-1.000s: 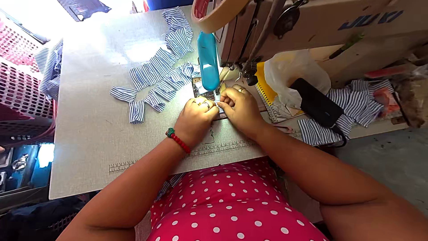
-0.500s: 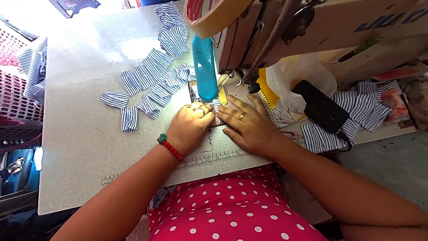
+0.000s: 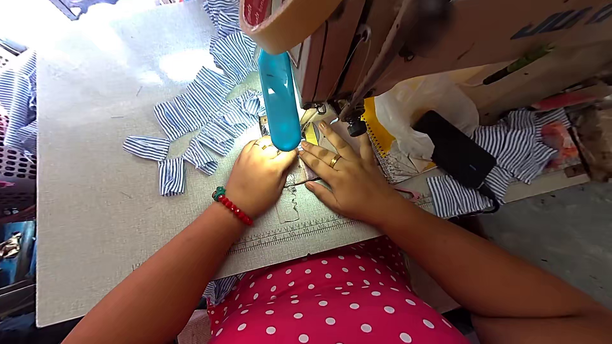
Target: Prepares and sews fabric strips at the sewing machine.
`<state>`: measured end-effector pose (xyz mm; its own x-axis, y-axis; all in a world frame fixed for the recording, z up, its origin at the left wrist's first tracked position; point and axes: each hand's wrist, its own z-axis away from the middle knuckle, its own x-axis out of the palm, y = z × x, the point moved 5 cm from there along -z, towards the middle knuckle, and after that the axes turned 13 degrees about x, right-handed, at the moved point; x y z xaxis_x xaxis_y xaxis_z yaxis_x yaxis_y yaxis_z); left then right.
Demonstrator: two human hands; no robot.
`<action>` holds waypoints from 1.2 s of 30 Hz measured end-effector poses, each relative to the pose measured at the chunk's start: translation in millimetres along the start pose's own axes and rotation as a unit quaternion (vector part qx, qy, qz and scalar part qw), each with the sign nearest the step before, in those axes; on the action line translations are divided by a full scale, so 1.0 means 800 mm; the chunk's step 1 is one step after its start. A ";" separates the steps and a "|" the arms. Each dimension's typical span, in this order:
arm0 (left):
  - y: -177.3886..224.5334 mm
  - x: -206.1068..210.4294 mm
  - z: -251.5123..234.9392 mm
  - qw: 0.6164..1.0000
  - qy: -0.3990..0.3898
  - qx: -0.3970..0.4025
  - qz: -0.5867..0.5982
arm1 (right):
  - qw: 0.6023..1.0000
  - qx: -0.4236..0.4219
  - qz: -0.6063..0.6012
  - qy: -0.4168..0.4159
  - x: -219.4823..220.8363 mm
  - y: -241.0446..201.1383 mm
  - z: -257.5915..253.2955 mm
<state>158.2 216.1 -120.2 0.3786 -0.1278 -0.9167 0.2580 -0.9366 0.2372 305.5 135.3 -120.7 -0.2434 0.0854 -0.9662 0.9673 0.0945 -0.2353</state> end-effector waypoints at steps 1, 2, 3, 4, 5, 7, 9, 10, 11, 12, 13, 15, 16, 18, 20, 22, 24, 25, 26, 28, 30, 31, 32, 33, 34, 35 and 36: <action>-0.001 0.000 0.000 1.000 0.001 -0.001 0.002 | 1.000 0.001 0.001 0.000 0.000 0.000 0.000; -0.002 0.000 0.000 1.000 0.002 -0.001 0.003 | 1.000 0.003 0.002 0.000 0.000 0.000 0.000; -0.003 0.000 -0.001 1.000 0.003 -0.001 0.002 | 1.000 0.007 0.006 -0.003 0.000 0.000 0.000; -0.003 0.000 -0.001 1.000 0.004 0.000 0.001 | 1.000 0.010 0.011 -0.008 0.000 0.000 0.000; -0.004 0.000 -0.001 1.000 0.005 0.000 0.002 | 1.000 0.012 0.011 -0.013 0.000 0.000 0.000; -0.005 0.000 -0.001 1.000 0.005 -0.001 0.011 | 1.000 0.014 0.007 -0.015 0.001 0.001 -0.001; -0.005 0.000 -0.001 1.000 0.003 0.000 0.017 | 1.000 0.015 0.007 -0.019 0.001 0.001 -0.001; -0.005 -0.001 -0.001 1.000 0.005 0.002 0.019 | 1.000 0.016 0.005 -0.021 0.001 0.002 -0.001; -0.005 -0.001 -0.001 1.000 0.008 0.006 0.019 | 1.000 0.017 0.004 -0.021 0.000 0.002 -0.001; -0.005 0.000 -0.001 1.000 0.005 0.006 0.018 | 1.000 0.019 0.003 -0.021 0.001 0.002 -0.001; -0.006 0.000 -0.001 1.000 0.001 0.004 0.018 | 0.999 0.022 0.003 -0.023 0.001 0.003 -0.001; -0.007 -0.001 -0.001 1.000 -0.007 0.002 0.020 | 0.999 0.030 0.002 -0.025 0.001 0.004 -0.002; -0.008 -0.001 -0.001 1.000 -0.009 0.003 0.020 | 0.999 0.032 0.002 -0.025 0.000 0.004 -0.001; -0.010 -0.001 -0.001 1.000 -0.008 0.009 0.016 | 1.000 0.026 -0.005 -0.015 -0.001 0.004 0.000; -0.010 -0.001 -0.001 1.000 -0.008 0.012 0.022 | 0.999 -0.009 -0.028 0.019 -0.009 0.004 0.005; -0.011 -0.001 -0.001 1.000 -0.009 0.016 0.014 | 0.994 -0.049 -0.071 0.063 -0.028 0.005 0.013; -0.011 -0.002 -0.001 1.000 -0.015 0.015 0.013 | 0.987 -0.063 -0.107 0.103 -0.054 0.016 0.025; -0.011 -0.001 -0.001 1.000 -0.017 0.016 0.012 | 0.985 -0.058 -0.110 0.123 -0.066 0.027 0.032; -0.011 0.000 -0.001 1.000 -0.015 0.019 0.011 | 0.983 -0.043 -0.100 0.146 -0.079 0.041 0.041; -0.011 0.000 -0.001 1.000 -0.011 0.019 0.011 | 0.977 0.013 -0.053 0.206 -0.099 0.076 0.061; -0.011 0.000 -0.001 1.000 -0.009 0.018 0.011 | 0.958 0.099 0.025 0.268 -0.114 0.119 0.081; -0.011 0.000 -0.001 1.000 -0.009 0.017 0.011 | 0.944 0.154 0.057 0.287 -0.118 0.144 0.092; -0.011 0.001 0.000 1.000 -0.012 0.016 0.008 | 0.929 0.215 0.080 0.291 -0.119 0.172 0.103; -0.011 0.001 0.000 1.000 -0.015 0.016 0.006 | 0.915 0.272 0.092 0.283 -0.120 0.197 0.110; -0.011 0.001 -0.001 1.000 -0.016 0.016 0.006 | 0.906 0.313 0.093 0.269 -0.120 0.217 0.114; -0.011 0.001 -0.001 1.000 -0.016 0.016 0.008 | 0.902 0.338 0.092 0.254 -0.119 0.231 0.116; -0.012 0.001 -0.001 1.000 -0.016 0.017 0.011 | 0.899 0.351 0.089 0.246 -0.117 0.243 0.118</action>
<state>157.0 225.2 -123.0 0.3549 -0.1575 -0.9216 0.2206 -0.9438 0.2462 523.0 51.8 -86.2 0.0856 0.4822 -0.8719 0.7584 -0.5991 -0.2569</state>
